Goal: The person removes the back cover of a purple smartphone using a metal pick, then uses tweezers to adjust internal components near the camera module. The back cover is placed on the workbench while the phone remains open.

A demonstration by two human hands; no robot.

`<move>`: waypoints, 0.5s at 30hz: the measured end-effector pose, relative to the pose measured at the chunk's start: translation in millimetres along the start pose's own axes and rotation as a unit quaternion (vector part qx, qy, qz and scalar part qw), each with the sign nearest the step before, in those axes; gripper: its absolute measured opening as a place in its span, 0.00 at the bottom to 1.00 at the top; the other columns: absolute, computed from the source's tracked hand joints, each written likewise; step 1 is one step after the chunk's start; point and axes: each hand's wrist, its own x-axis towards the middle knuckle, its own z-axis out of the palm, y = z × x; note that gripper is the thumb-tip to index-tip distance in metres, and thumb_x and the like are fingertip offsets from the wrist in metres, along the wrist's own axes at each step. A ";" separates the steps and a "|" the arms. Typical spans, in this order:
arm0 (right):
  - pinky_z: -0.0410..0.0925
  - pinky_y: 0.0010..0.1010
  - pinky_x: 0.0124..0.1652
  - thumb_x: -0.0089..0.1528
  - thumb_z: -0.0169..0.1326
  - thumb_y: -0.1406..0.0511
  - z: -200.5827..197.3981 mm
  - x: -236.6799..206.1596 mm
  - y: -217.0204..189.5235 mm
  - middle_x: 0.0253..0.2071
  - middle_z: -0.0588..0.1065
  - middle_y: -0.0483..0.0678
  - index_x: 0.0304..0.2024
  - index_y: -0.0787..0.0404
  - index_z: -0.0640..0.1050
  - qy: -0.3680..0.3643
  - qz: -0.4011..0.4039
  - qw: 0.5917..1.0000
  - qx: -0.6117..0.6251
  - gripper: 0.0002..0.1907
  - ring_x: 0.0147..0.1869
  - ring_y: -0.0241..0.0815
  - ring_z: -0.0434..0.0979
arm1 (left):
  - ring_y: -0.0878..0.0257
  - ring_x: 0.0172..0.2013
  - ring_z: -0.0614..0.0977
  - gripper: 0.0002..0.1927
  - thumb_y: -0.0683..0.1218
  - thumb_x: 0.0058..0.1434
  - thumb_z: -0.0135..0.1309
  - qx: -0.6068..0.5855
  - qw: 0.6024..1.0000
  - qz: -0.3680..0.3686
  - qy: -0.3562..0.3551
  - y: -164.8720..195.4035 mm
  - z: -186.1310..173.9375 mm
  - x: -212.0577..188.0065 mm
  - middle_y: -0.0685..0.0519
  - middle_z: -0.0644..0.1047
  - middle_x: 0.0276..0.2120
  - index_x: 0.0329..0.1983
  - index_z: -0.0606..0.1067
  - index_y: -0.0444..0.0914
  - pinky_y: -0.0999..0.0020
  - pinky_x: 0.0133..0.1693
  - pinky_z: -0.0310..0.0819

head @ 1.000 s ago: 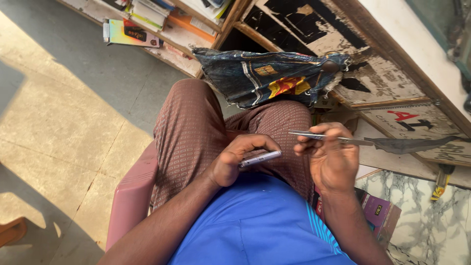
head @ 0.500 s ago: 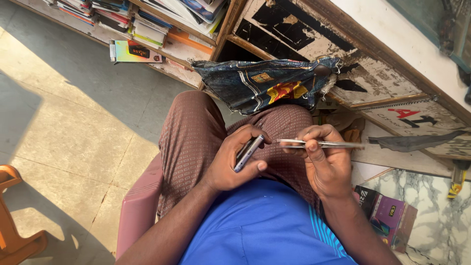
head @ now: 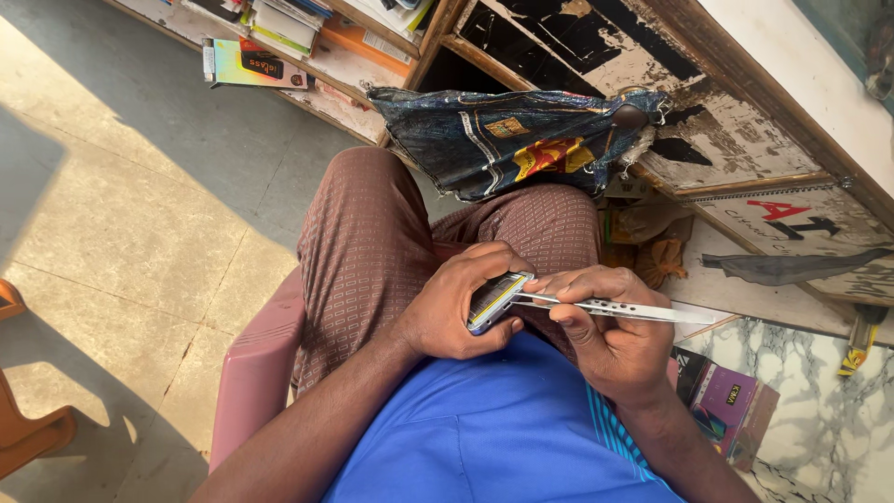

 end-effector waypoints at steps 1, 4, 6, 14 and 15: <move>0.79 0.34 0.53 0.68 0.58 0.61 0.1 0.5 -1.2 0.41 0.80 0.52 0.44 0.64 0.74 -0.003 0.001 1.000 -0.007 0.12 0.52 0.45 0.85 | 0.52 0.49 0.81 0.25 0.49 0.50 0.64 0.001 1.000 -0.001 0.000 -0.4 -0.3 -0.3 0.48 0.78 0.43 0.51 0.75 0.37 0.57 0.55 0.75; 0.79 0.32 0.52 0.68 0.59 0.61 0.3 1.3 -4.4 0.42 0.81 0.53 0.43 0.64 0.74 -0.008 -0.002 0.999 -0.037 0.12 0.52 0.44 0.85 | 0.53 0.48 0.82 0.26 0.49 0.49 0.64 0.001 1.000 0.000 -0.001 -1.0 0.0 -0.5 0.48 0.78 0.43 0.52 0.75 0.36 0.57 0.54 0.76; 0.79 0.32 0.52 0.67 0.59 0.62 1.0 2.3 -5.7 0.42 0.81 0.53 0.43 0.64 0.75 -0.010 -0.013 0.998 -0.067 0.12 0.52 0.44 0.85 | 0.53 0.48 0.82 0.26 0.49 0.50 0.64 0.002 1.000 0.003 0.000 -1.2 0.7 -0.3 0.48 0.78 0.43 0.52 0.75 0.37 0.57 0.54 0.77; 0.79 0.31 0.48 0.65 0.61 0.62 -1.2 5.8 -16.6 0.41 0.81 0.51 0.41 0.63 0.76 -0.043 -0.049 0.985 -0.159 0.11 0.49 0.43 0.86 | 0.53 0.47 0.82 0.27 0.49 0.48 0.62 0.023 0.999 -0.026 0.001 2.7 4.5 1.1 0.48 0.78 0.41 0.52 0.76 0.36 0.58 0.51 0.77; 0.79 0.30 0.47 0.65 0.62 0.62 -1.1 6.3 -17.1 0.40 0.81 0.50 0.41 0.63 0.76 -0.047 -0.058 0.981 -0.182 0.12 0.48 0.42 0.86 | 0.53 0.47 0.82 0.27 0.49 0.47 0.62 0.029 0.999 -0.029 0.003 3.4 4.6 1.3 0.48 0.78 0.41 0.52 0.77 0.36 0.58 0.51 0.78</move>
